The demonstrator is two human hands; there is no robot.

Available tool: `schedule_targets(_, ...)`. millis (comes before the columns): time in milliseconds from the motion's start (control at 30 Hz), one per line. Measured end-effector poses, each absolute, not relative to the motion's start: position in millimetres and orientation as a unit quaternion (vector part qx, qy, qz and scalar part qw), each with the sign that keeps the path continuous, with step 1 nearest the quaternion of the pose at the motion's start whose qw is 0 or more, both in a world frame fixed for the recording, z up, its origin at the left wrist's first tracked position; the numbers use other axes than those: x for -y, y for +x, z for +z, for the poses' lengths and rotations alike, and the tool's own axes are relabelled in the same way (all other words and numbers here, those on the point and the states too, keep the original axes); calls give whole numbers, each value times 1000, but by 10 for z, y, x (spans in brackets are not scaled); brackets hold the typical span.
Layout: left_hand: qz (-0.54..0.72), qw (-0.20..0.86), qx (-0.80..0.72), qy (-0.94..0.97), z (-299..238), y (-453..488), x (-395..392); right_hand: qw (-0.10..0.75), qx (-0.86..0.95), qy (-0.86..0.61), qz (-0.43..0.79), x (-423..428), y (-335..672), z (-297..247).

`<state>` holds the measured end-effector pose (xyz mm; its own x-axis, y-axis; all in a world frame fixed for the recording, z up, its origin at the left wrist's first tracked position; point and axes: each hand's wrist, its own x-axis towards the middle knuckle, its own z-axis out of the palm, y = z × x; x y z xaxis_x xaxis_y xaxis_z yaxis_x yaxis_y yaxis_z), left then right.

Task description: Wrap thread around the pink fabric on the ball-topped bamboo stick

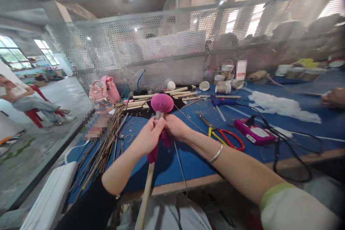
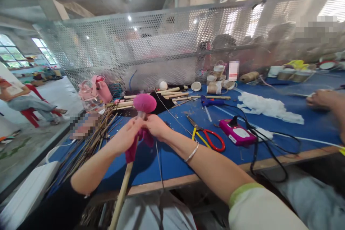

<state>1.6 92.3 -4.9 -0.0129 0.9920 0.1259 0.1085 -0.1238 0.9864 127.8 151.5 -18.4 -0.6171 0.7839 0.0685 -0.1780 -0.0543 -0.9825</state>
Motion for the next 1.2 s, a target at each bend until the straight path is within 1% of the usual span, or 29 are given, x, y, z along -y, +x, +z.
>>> schedule_targets(100, 480, 312, -542, 615, -207, 63, -1027, 355, 562, -277, 694, -1569, 1301, -264)
schedule_targets(133, 501, 302, -536, 609, -256, 49, -1062, 356, 550, -272, 705, -1582, 1312, -278)
schedule_targets(167, 533, 315, -524, 586, -297, 25, -1097, 357, 538, -264, 716, -1594, 1325, -286)
schedule_targets(200, 568, 348, -506, 548, -327, -1, -1134, 356, 531, -253, 726, -1606, 1338, -292)
schedule_targets(267, 616, 458, -454, 454, -351, -40, -1198, 352, 526, -224, 741, -1627, 1363, -295)
schedule_targets(333, 615, 558, -401, 386, -337, -38, -1234, 347, 530, -198, 748, -1642, 1381, -292)
schedule_targets(400, 588, 604, -384, 377, -309, -5, -1228, 350, 536, -182, 747, -1644, 1384, -290)
schedule_targets(433, 575, 602, -390, 393, -298, 14, -1212, 350, 540, -179, 744, -1638, 1377, -291)
schedule_targets(500, 545, 553, -428, 463, -289, 37, -1162, 357, 543, -182, 738, -1613, 1347, -299)
schedule_targets(567, 513, 466, -482, 537, -295, 35, -1109, 367, 534, -202, 734, -1574, 1310, -317)
schedule_targets(667, 478, 352, -552, 585, -318, 4, -1056, 372, 514, -250, 731, -1517, 1286, -348)
schedule_targets(767, 447, 297, -577, 615, -323, -26, -1064, 358, 523, -282, 720, -1505, 1329, -332)
schedule_targets(833, 440, 295, -582, 617, -297, -31, -1113, 334, 551, -295, 706, -1537, 1367, -282)
schedule_targets(900, 465, 329, -571, 591, -251, -14, -1180, 304, 586, -296, 691, -1591, 1386, -219)
schedule_targets(933, 482, 369, -559, 564, -227, 5, -1209, 292, 601, -293, 683, -1621, 1385, -191)
schedule_targets(1000, 499, 490, -523, 488, -192, 60, -1236, 283, 619, -287, 674, -1672, 1368, -163)
schedule_targets(1067, 491, 594, -497, 399, -191, 124, -1210, 297, 616, -286, 671, -1704, 1349, -179)
schedule_targets(1100, 492, 615, -496, 365, -204, 155, -1178, 310, 610, -286, 671, -1711, 1345, -201)
schedule_targets(1200, 517, 599, -525, 314, -269, 231, -1035, 344, 592, -290, 669, -1707, 1364, -283)
